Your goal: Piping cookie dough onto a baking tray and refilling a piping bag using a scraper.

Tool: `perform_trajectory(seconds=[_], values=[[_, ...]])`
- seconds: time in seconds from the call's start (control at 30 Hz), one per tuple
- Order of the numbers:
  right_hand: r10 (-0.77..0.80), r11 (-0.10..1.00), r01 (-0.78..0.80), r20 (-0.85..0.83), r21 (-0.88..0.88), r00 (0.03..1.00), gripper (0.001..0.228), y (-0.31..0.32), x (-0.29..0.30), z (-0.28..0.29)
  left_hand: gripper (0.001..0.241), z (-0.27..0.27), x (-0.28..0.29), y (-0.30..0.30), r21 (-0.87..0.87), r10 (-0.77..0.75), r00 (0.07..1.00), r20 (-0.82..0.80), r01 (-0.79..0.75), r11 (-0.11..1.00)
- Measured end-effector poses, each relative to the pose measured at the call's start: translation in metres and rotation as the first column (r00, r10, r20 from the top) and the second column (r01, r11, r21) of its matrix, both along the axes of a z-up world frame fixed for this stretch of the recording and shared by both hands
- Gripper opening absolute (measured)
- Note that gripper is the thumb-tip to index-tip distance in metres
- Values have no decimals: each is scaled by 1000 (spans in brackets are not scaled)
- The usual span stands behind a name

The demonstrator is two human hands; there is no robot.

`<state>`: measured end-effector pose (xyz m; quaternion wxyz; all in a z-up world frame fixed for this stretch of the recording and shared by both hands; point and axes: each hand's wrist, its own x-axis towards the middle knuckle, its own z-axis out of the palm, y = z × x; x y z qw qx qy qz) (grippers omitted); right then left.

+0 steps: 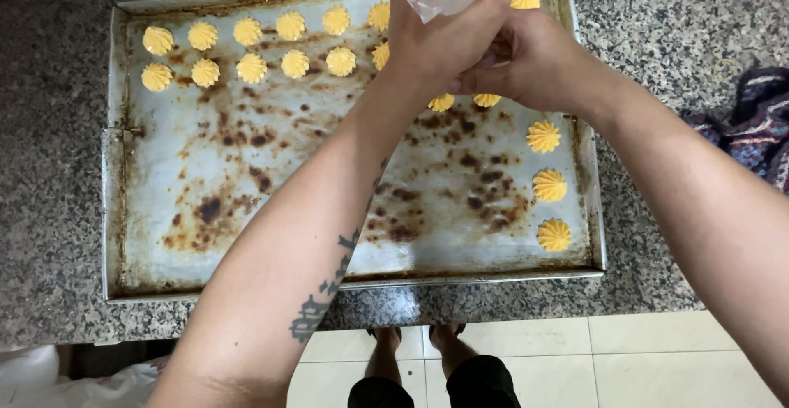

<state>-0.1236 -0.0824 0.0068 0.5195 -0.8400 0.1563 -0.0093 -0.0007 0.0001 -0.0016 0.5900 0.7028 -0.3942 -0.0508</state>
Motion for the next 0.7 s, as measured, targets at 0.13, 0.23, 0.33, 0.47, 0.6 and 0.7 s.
perform_trajectory(seconds=[0.13, 0.23, 0.33, 0.47, 0.6, 0.7], values=[[-3, 1000, 3, 24, 26, 1000, 35, -1, -1, 5, 34, 2, 0, 0, 3, -35, 998, -58, 36, 999], [13, 999, -11, 55, -48, 998, 32, -2, -1, 30, 43, 57, -1, 31, 116, -230, 910, -345, 284, 952], [60, 997, -67, 213, 25, 975, 33, 3, 5, 65, 50, 79, 15, 46, -61, -549, 657, -517, 611, 789], [124, 990, -100, 283, -96, 951, 36, 28, 20, 84, 48, 73, 37, 59, -231, -720, 562, -407, 700, 676], [36, 999, -41, 135, 34, 990, 31, 30, 33, 38, 42, 74, 30, 69, -28, -376, 892, -252, 382, 924], [65, 994, -78, 149, 82, 987, 34, 36, 37, 15, 34, 40, 35, 65, -96, -223, 966, -130, 212, 973]])
